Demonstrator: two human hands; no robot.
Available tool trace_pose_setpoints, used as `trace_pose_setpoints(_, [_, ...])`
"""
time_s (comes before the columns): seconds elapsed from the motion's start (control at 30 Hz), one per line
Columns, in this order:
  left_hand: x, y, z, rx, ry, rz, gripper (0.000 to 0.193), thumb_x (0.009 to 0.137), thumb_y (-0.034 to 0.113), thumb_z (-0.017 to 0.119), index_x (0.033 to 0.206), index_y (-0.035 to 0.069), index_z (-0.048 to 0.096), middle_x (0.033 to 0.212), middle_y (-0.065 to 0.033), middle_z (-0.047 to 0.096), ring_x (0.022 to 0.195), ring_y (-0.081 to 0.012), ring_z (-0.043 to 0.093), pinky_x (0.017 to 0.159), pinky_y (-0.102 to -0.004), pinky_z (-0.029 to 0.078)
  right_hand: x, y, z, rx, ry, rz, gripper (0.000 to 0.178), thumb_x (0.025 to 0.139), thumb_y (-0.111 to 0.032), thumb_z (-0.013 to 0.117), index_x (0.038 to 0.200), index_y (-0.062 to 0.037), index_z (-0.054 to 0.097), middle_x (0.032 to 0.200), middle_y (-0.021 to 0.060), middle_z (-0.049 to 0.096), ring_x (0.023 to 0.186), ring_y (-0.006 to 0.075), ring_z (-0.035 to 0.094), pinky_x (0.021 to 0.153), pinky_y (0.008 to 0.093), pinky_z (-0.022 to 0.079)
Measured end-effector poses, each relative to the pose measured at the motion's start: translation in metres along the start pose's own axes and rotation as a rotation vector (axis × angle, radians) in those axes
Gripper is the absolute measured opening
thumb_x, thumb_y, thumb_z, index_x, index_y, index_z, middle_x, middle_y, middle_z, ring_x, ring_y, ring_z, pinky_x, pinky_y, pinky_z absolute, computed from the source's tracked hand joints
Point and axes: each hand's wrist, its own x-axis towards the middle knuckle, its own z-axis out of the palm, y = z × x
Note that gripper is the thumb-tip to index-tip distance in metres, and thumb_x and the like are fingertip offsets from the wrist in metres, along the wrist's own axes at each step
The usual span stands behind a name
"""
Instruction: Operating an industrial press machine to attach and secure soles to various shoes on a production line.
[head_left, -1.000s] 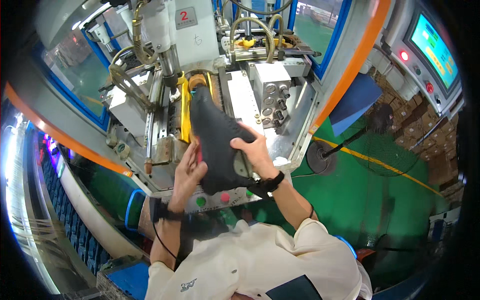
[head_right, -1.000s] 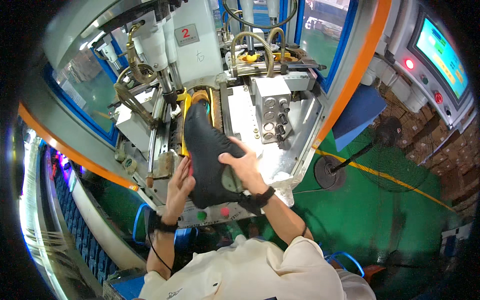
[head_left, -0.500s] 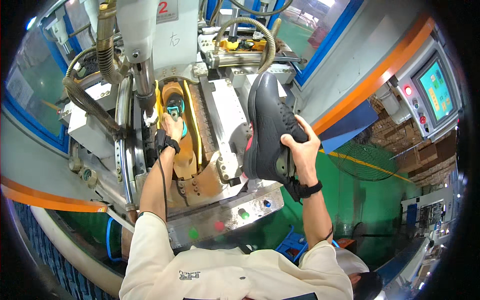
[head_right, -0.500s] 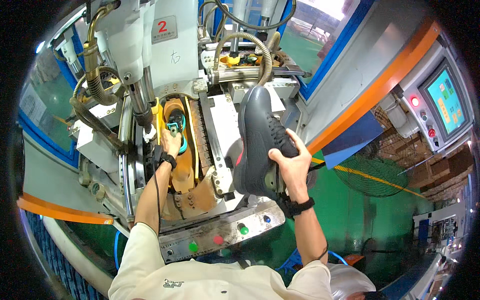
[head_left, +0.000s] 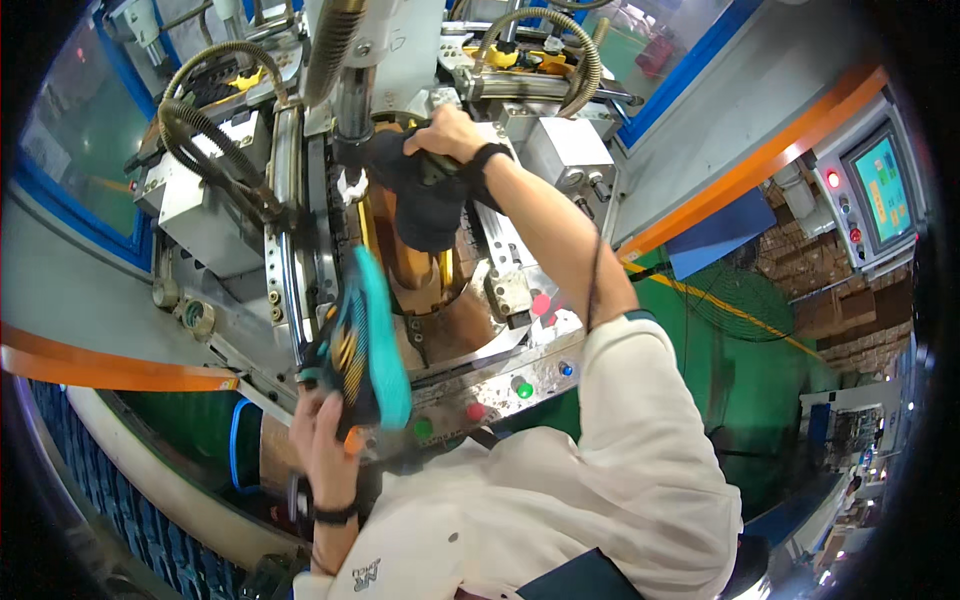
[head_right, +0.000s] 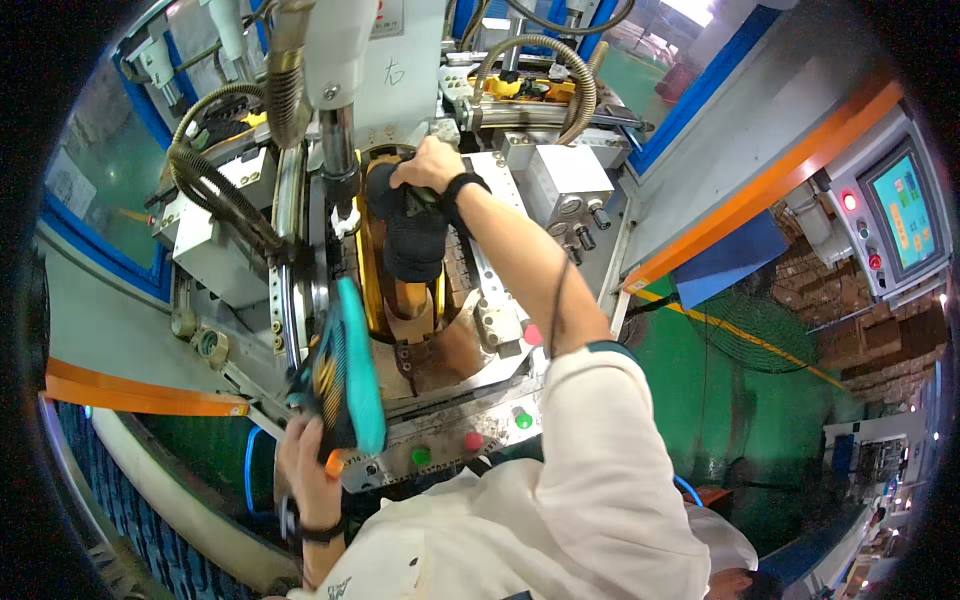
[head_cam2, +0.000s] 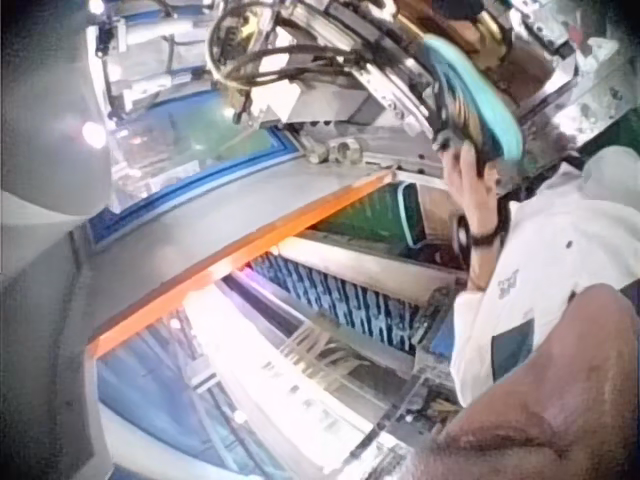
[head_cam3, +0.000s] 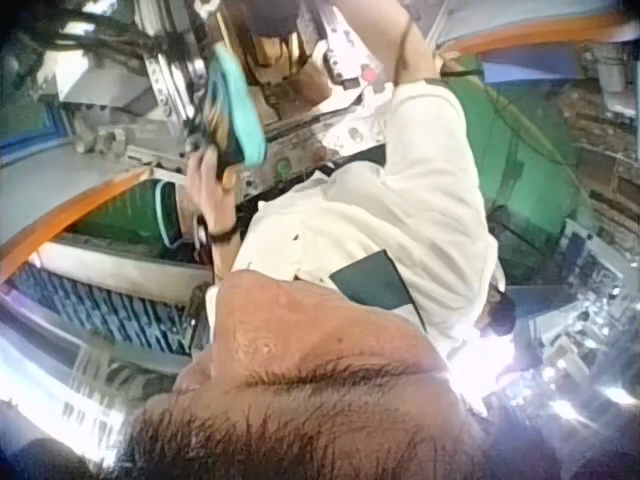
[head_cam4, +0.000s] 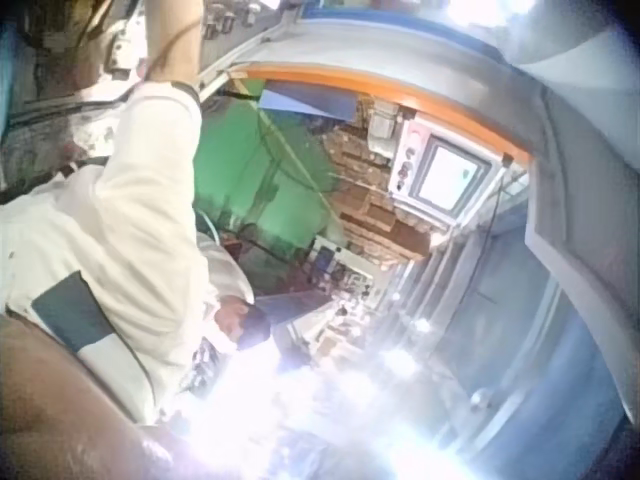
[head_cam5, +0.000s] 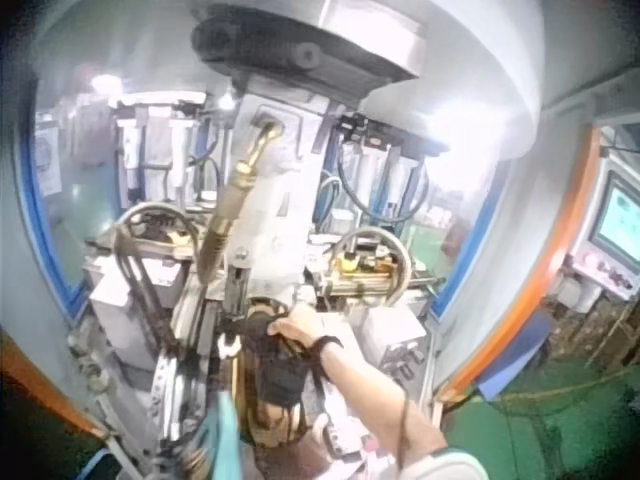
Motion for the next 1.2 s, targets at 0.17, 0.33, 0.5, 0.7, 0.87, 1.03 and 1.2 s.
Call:
trace_pose_setpoints(0.17, [-0.136,-0.068,-0.111,0.718,0.251,0.182,0.062,0.085,-0.006,0.073,0.143,0.005,0.054,0.146,-0.0212,0.050,0.137,-0.0375,0.047,0.113,-0.0444,0.042,0.012,-0.026,0.075,-0.156,-0.016,0.023,0.072,0.063,-0.043,0.090,0.117,0.0012,0.069,0.122,0.0234,0.070,0.116,0.0372,0.067,0.098,0.0428,0.055])
trace_pose_setpoints(0.33, [-0.197,-0.069,-0.115,0.871,0.566,-0.142,0.056,0.088,-0.003,0.073,0.142,0.003,0.057,0.141,-0.0220,0.054,0.132,-0.0363,0.050,0.106,-0.0405,0.047,0.012,0.010,0.140,-0.177,0.257,-0.082,0.048,0.069,-0.036,0.084,0.101,-0.0022,0.071,0.100,0.0207,0.075,0.098,0.0375,0.072,0.087,0.0455,0.057])
trace_pose_setpoints(0.5, [-0.223,-0.069,-0.086,0.721,0.746,-0.284,0.076,0.075,-0.007,0.084,0.144,0.003,0.055,0.140,-0.0196,0.055,0.130,-0.0337,0.052,0.105,-0.0412,0.047,0.004,0.003,0.166,-0.204,0.266,-0.117,0.051,0.073,-0.030,0.083,0.108,0.0013,0.061,0.097,0.0231,0.073,0.095,0.0374,0.074,0.084,0.0437,0.060])
trace_pose_setpoints(0.7, [-0.242,-0.044,-0.019,0.074,0.891,-0.307,0.035,0.096,0.013,0.070,0.126,-0.003,0.062,0.124,-0.0134,0.061,0.116,-0.0236,0.059,0.091,-0.0321,0.053,-0.002,0.046,0.162,-0.152,0.182,-0.335,0.072,0.077,-0.029,0.076,0.132,0.0061,0.043,0.123,0.0306,0.060,0.112,0.0439,0.065,0.096,0.0474,0.056])
trace_pose_setpoints(0.87, [-0.270,-0.030,0.030,-0.679,1.152,-0.614,0.020,0.094,0.011,0.070,0.108,-0.003,0.066,0.098,-0.0060,0.067,0.093,-0.0139,0.065,0.082,-0.0273,0.053,-0.231,0.009,0.098,0.410,-0.118,-0.718,0.037,0.085,-0.004,0.069,0.122,0.0028,0.065,0.122,0.0192,0.069,0.114,0.0319,0.067,0.099,0.0387,0.052])
trace_pose_setpoints(1.03, [-0.355,-0.051,0.078,-0.869,1.432,-0.692,0.028,0.090,0.014,0.076,0.106,-0.006,0.067,0.094,-0.0072,0.069,0.085,-0.0141,0.065,0.079,-0.0261,0.052,-0.389,0.053,0.158,0.416,-1.014,-0.869,0.042,0.085,-0.001,0.072,0.126,-0.0003,0.067,0.114,0.0131,0.074,0.108,0.0207,0.070,0.095,0.0330,0.054])
trace_pose_setpoints(1.2, [-0.452,-0.060,0.107,-0.882,1.715,-0.737,0.020,0.089,0.012,0.076,0.098,-0.004,0.069,0.084,-0.0054,0.068,0.066,-0.0160,0.064,0.062,-0.0256,0.052,-0.447,0.037,0.178,0.189,-1.392,-1.101,0.043,0.080,0.000,0.075,0.123,-0.0010,0.068,0.108,0.0137,0.074,0.099,0.0233,0.072,0.091,0.0327,0.056])
